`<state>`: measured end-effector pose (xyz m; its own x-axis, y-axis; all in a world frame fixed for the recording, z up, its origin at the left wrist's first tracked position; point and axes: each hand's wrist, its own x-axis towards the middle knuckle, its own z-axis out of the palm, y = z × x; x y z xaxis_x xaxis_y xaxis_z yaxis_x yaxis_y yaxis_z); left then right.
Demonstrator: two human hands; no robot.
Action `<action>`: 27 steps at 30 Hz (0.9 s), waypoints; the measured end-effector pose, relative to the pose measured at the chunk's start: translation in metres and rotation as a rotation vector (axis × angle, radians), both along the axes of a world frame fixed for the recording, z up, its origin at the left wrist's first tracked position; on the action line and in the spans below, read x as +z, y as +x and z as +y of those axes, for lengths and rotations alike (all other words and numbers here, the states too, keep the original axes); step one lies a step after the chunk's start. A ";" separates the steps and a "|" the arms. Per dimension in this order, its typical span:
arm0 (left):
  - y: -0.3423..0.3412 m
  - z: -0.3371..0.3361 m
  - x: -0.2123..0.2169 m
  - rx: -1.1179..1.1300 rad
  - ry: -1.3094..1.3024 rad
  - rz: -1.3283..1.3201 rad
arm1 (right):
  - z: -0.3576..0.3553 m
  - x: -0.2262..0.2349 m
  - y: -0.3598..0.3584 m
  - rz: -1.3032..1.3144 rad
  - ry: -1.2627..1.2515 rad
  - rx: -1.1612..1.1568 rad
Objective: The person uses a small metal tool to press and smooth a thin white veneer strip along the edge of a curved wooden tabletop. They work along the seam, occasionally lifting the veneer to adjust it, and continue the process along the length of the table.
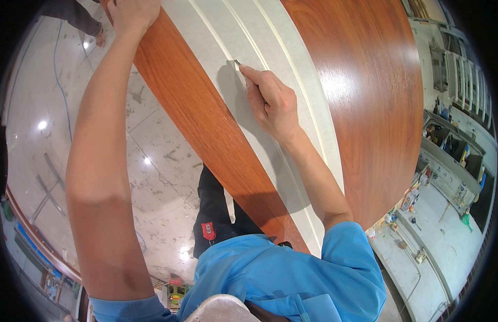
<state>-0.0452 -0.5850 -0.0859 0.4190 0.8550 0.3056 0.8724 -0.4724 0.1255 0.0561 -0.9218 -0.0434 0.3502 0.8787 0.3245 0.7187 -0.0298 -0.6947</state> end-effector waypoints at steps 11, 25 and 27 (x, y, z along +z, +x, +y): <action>0.000 0.002 -0.003 -0.002 0.016 0.005 | -0.006 0.000 0.000 -0.011 -0.011 -0.001; 0.000 0.004 -0.006 0.005 0.044 0.013 | -0.018 0.003 -0.001 0.019 -0.062 -0.011; 0.000 0.004 -0.007 0.004 0.044 0.015 | -0.019 0.002 -0.002 0.007 -0.053 -0.013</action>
